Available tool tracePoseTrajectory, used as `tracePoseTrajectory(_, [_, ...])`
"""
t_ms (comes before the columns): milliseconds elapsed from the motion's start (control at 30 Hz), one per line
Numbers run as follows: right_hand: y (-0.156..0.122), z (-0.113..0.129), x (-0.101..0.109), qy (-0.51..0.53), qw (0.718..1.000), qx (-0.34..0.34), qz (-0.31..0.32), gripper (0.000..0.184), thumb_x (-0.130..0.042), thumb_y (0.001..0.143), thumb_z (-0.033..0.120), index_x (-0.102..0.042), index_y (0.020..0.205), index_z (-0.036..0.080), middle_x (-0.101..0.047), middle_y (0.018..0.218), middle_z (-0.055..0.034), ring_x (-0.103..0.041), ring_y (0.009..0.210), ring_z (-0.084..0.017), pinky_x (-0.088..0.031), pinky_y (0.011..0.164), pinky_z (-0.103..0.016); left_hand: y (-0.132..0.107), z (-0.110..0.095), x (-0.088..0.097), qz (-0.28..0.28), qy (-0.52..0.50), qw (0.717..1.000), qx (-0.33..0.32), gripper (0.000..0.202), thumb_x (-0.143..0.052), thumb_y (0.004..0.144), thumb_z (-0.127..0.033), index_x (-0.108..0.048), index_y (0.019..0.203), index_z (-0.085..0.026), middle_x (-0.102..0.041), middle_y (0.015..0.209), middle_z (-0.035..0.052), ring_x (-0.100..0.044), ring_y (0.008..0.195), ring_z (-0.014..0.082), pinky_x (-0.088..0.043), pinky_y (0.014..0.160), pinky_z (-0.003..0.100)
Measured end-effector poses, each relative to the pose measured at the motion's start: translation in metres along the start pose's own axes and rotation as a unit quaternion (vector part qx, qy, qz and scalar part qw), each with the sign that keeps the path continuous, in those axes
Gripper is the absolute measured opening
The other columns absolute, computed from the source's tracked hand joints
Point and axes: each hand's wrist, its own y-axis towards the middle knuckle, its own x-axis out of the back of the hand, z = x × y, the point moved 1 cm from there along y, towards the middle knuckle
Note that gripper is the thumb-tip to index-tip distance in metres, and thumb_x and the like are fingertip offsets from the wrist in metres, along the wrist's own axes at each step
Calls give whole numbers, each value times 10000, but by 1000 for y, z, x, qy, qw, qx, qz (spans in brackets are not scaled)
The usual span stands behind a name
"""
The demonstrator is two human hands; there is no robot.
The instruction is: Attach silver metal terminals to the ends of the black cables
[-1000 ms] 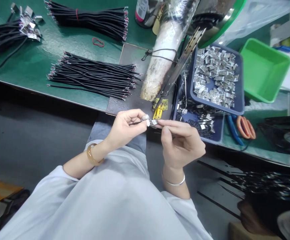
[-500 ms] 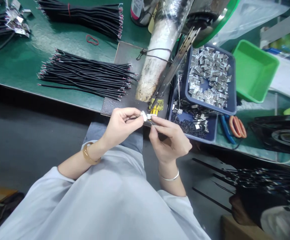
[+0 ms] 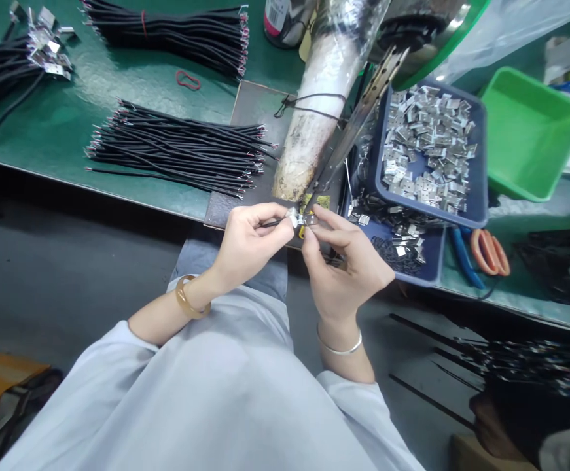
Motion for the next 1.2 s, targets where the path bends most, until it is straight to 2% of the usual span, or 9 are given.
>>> tracePoseTrajectory(267, [6, 4, 1, 1, 1000, 5, 0, 155, -716, 851, 66, -674, 907, 204, -797, 1061, -44, -785, 958, -192, -655, 787, -262, 2, -5, -1, -2, -8, 1000, -18, 158, -638, 773, -181, -662, 626, -128, -572, 553, -26, -471, 507, 51, -398, 484, 141])
tracePoseTrajectory(533, [2, 2, 2, 23, 1000, -3, 5, 154, -720, 839, 63, -646, 849, 197, -797, 1066, -58, -785, 936, -174, -649, 767, -236, -1, -2, 1, 6, -12, 1000, 2, 143, -664, 771, -206, -679, 655, -125, -613, 605, -10, -508, 542, 62, -414, 501, 139])
tracePoseTrajectory(767, [5, 3, 2, -5, 1000, -2, 5, 130, -728, 854, 91, -677, 871, 210, -802, 966, -8, -786, 951, -191, -639, 745, -240, -1, -2, -2, -7, 3, 1000, -16, 150, -635, 782, -180, -663, 645, -126, -581, 569, -28, -448, 502, 44, -363, 461, 128])
tracePoseTrajectory(1000, [7, 9, 4, -19, 1000, 17, 4, 134, -725, 858, 98, -666, 848, 219, -804, 991, -20, -790, 919, -196, -643, 750, -265, -4, -5, 0, -13, 47, 999, -21, 153, -634, 777, -219, -688, 666, -129, -549, 574, -26, -364, 485, 41, -294, 431, 155])
tracePoseTrajectory(1100, [4, 10, 6, -27, 999, 10, 16, 132, -723, 864, 111, -648, 846, 218, -804, 1034, -18, -791, 866, -170, -631, 706, -227, -6, -2, 3, 2, 53, 999, -4, 144, -638, 756, -229, -702, 678, -126, -521, 569, -36, -329, 486, 41, -259, 426, 166])
tracePoseTrajectory(1200, [-3, 5, 10, -26, 1000, 4, 15, 118, -709, 883, 122, -676, 930, 225, -806, 1007, -4, -783, 769, -151, -594, 601, -204, -9, 1, 3, 11, 46, 999, 16, 138, -647, 745, -234, -702, 678, -127, -509, 570, -37, -318, 493, 45, -241, 434, 180])
